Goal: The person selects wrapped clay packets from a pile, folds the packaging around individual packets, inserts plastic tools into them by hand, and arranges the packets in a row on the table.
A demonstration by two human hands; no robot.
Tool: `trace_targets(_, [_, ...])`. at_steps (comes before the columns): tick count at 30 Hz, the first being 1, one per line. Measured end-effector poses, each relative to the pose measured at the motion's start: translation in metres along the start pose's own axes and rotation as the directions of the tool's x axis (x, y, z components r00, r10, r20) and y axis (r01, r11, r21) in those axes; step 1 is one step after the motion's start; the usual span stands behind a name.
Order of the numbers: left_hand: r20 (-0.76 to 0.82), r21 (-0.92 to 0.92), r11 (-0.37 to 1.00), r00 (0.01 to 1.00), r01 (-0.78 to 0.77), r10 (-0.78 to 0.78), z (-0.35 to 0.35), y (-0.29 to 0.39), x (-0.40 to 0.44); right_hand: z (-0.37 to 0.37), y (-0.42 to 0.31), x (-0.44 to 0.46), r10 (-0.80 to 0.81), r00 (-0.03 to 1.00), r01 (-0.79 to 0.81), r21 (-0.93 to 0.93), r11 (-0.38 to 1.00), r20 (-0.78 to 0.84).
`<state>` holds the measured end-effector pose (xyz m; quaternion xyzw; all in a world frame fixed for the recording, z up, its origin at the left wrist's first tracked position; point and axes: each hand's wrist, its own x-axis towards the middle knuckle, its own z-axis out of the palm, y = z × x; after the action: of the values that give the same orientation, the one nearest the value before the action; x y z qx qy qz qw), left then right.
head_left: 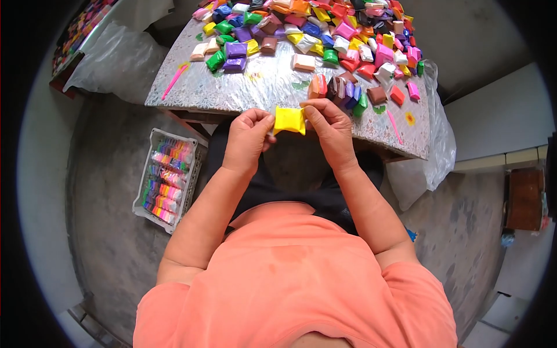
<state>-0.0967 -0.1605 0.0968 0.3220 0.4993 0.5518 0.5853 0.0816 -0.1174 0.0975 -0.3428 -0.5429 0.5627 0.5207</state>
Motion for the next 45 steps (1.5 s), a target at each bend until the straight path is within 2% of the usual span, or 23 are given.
trace_targets(3, [-0.069, 0.182, 0.938, 0.948, -0.294, 0.31, 0.004, -0.011, 0.008, -0.007, 0.005, -0.006, 0.305, 0.95, -0.313, 0.205, 0.928, 0.068])
trace_targets(6, [-0.077, 0.301, 0.882, 0.912, -0.363, 0.402, 0.003, -0.015, 0.014, -0.013, 0.011, -0.016, 0.464, 0.852, -0.5, 0.115, 0.858, 0.241])
trace_targets(9, [-0.041, 0.467, 0.769, 0.858, -0.436, 0.511, 0.004, -0.017, 0.014, -0.013, 0.01, -0.019, 0.466, 0.85, -0.484, 0.013, 0.875, 0.244])
trace_targets(12, [0.002, 0.418, 0.81, 0.892, -0.411, 0.451, 0.002, -0.019, 0.017, -0.018, 0.012, -0.017, 0.438, 0.87, -0.447, -0.012, 0.895, 0.228])
trace_targets(13, [-0.012, 0.405, 0.862, 0.94, -0.307, 0.34, 0.001, -0.016, 0.018, -0.02, 0.016, -0.017, 0.422, 0.876, -0.43, -0.017, 0.903, 0.232])
trace_targets(16, [0.045, 0.327, 0.915, 0.971, -0.235, 0.234, 0.008, 0.002, 0.027, -0.024, 0.013, -0.014, 0.399, 0.89, -0.401, -0.035, 0.915, 0.219])
trace_targets(17, [0.063, 0.374, 0.844, 0.919, -0.384, 0.39, 0.01, 0.001, 0.04, -0.029, 0.009, -0.012, 0.405, 0.892, -0.401, -0.062, 0.914, 0.202])
trace_targets(18, [0.1, 0.438, 0.782, 0.888, -0.444, 0.449, 0.008, 0.005, 0.052, -0.034, 0.006, -0.012, 0.412, 0.892, -0.402, -0.09, 0.911, 0.184])
trace_targets(20, [0.324, 0.554, 0.43, 0.66, -0.713, 0.677, 0.0, 0.006, 0.087, -0.052, -0.002, -0.011, 0.33, 0.94, -0.319, -0.124, 0.94, 0.088])
trace_targets(22, [0.499, 0.571, 0.185, 0.517, -0.8, 0.695, 0.001, 0.008, 0.112, -0.076, -0.006, -0.009, 0.207, 0.975, -0.212, -0.062, 0.975, -0.076])
trace_targets(24, [0.668, 0.562, -0.096, 0.383, -0.821, 0.638, 0.002, 0.004, 0.137, -0.102, 0.001, -0.007, -0.005, 0.975, -0.041, -0.202, 0.979, -0.224])
trace_targets(26, [0.719, 0.56, -0.152, 0.387, -0.814, 0.577, 0.009, 0.002, 0.151, -0.122, 0.012, -0.002, -0.169, 0.937, 0.078, -0.29, 0.954, -0.305])
trace_targets(28, [0.741, 0.572, -0.196, 0.398, -0.797, 0.541, 0.016, -0.003, 0.161, -0.141, 0.023, -0.001, -0.235, 0.918, 0.092, -0.405, 0.909, -0.319])
trace_targets(29, [0.759, 0.549, -0.231, 0.363, -0.804, 0.54, 0.018, -0.005, 0.162, -0.146, 0.027, 0.0, -0.264, 0.908, 0.096, -0.452, 0.887, -0.326])
trace_targets(31, [0.765, 0.547, -0.206, 0.385, -0.811, 0.517, 0.02, -0.013, 0.165, -0.155, 0.032, 0.001, -0.296, 0.903, 0.085, -0.546, 0.834, -0.312])
trace_targets(33, [0.756, 0.556, -0.186, 0.399, -0.81, 0.519, 0.018, -0.023, 0.167, -0.156, 0.039, 0.002, -0.268, 0.911, 0.061, -0.541, 0.839, -0.313])
trace_targets(36, [0.638, 0.595, -0.084, 0.406, -0.799, 0.655, 0.017, -0.038, 0.165, -0.16, 0.05, 0.007, -0.266, 0.926, 0.055, -0.603, 0.796, -0.267])
trace_targets(37, [0.61, 0.562, -0.062, 0.363, -0.825, 0.705, 0.014, -0.041, 0.167, -0.162, 0.053, 0.008, -0.267, 0.932, 0.055, -0.634, 0.772, -0.244])
trace_targets(38, [0.534, 0.579, 0.162, 0.521, -0.799, 0.666, 0.011, -0.045, 0.166, -0.164, 0.054, 0.008, -0.267, 0.938, 0.063, -0.651, 0.756, -0.219])
trace_targets(40, [0.388, 0.55, 0.568, 0.79, -0.612, 0.475, 0.004, -0.048, 0.15, -0.164, 0.046, 0.011, -0.264, 0.949, 0.079, -0.684, 0.725, -0.17])
trace_targets(41, [0.381, 0.437, 0.684, 0.809, -0.584, 0.448, 0.006, -0.047, 0.144, -0.165, 0.044, 0.013, -0.268, 0.953, 0.099, -0.685, 0.722, -0.145])
trace_targets(44, [0.417, 0.493, 0.713, 0.855, -0.499, 0.309, 0.004, -0.038, 0.142, -0.171, 0.042, 0.02, -0.267, 0.959, 0.133, -0.685, 0.716, -0.092])
trace_targets(45, [0.411, 0.514, 0.749, 0.886, -0.418, 0.212, 0.005, -0.032, 0.139, -0.171, 0.042, 0.02, -0.263, 0.961, 0.135, -0.684, 0.717, -0.087])
